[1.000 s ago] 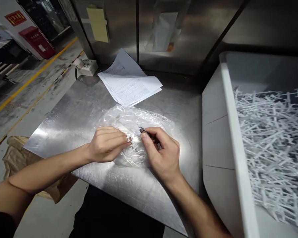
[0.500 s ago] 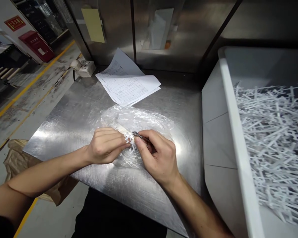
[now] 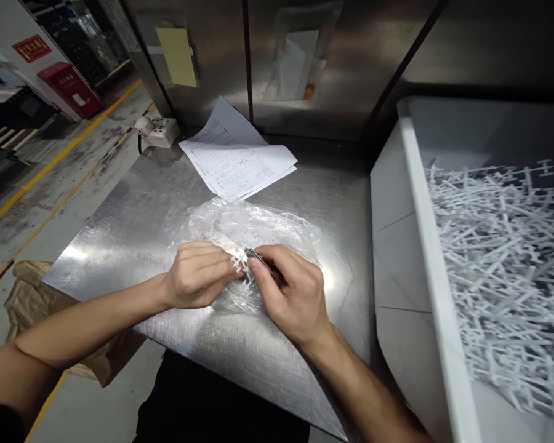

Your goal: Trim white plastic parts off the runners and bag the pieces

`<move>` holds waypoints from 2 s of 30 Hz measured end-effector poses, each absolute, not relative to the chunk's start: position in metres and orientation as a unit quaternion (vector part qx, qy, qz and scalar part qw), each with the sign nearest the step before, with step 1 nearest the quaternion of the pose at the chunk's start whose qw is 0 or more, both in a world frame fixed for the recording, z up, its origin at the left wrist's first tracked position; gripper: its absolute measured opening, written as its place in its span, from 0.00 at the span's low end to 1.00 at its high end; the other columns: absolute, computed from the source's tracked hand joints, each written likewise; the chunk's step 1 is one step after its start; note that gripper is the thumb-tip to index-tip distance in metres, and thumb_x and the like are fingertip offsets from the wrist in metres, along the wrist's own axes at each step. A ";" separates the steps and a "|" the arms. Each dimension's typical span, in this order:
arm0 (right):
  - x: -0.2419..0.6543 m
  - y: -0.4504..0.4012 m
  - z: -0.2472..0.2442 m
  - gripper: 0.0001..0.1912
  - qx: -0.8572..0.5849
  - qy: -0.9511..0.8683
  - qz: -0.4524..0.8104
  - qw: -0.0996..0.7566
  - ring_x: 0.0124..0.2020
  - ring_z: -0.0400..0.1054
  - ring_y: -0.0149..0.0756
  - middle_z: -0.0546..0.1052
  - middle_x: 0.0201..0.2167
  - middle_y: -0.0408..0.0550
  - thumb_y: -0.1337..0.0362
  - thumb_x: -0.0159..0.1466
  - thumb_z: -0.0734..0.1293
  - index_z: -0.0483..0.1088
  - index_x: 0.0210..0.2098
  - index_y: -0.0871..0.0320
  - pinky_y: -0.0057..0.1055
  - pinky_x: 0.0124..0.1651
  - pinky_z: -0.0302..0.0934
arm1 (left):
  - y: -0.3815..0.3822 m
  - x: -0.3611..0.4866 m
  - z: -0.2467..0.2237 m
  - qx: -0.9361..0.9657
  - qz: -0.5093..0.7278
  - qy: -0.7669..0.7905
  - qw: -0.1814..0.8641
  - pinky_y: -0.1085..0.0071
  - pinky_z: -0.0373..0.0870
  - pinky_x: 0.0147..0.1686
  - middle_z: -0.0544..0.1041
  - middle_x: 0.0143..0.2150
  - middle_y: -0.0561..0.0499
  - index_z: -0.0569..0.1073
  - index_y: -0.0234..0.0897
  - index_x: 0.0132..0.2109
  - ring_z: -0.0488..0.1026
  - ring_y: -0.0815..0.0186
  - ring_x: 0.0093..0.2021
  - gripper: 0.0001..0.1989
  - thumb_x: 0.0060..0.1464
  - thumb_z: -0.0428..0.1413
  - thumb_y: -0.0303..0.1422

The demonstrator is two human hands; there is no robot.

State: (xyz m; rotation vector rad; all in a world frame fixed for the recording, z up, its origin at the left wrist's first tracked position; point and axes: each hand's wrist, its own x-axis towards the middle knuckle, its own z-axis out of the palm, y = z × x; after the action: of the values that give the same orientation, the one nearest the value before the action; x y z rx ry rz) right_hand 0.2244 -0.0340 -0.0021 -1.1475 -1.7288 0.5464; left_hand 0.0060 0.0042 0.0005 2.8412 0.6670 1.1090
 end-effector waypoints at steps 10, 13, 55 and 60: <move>0.222 -0.033 -0.004 0.08 -0.510 -0.648 0.330 0.459 0.29 0.71 0.33 0.81 0.31 0.43 0.61 0.73 0.70 0.79 0.38 0.55 0.32 0.32 0.62 | 0.003 0.009 -0.002 0.910 0.349 0.224 0.017 0.67 0.68 0.28 0.78 0.27 0.54 0.75 0.36 0.35 0.74 0.67 0.25 0.10 0.68 0.57 0.25; 0.221 -0.032 -0.006 0.10 -0.525 -0.619 0.372 0.450 0.27 0.67 0.32 0.78 0.28 0.41 0.60 0.73 0.70 0.78 0.36 0.55 0.32 0.31 0.60 | 0.002 0.011 -0.003 0.910 0.340 0.238 0.017 0.66 0.69 0.28 0.79 0.27 0.53 0.75 0.36 0.34 0.74 0.67 0.25 0.11 0.69 0.57 0.26; 0.222 -0.038 0.002 0.04 -0.469 -0.710 0.262 0.454 0.28 0.71 0.33 0.81 0.32 0.42 0.64 0.74 0.69 0.77 0.41 0.55 0.33 0.32 0.64 | 0.003 0.010 -0.004 0.920 0.312 0.233 -0.038 0.64 0.60 0.27 0.73 0.26 0.55 0.71 0.38 0.32 0.69 0.68 0.25 0.12 0.65 0.52 0.23; 0.220 -0.040 0.001 0.05 -0.476 -0.708 0.257 0.455 0.27 0.71 0.34 0.81 0.31 0.43 0.64 0.75 0.69 0.77 0.41 0.54 0.35 0.33 0.63 | 0.002 0.011 -0.006 0.917 0.319 0.232 -0.064 0.63 0.59 0.26 0.70 0.24 0.55 0.69 0.38 0.31 0.66 0.68 0.25 0.13 0.65 0.50 0.22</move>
State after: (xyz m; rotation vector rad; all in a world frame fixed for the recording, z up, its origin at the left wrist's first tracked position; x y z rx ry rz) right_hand 0.2203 -0.0404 0.0013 -1.1735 -1.7462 0.6330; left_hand 0.0112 0.0016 -0.0060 3.0044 0.7594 1.0452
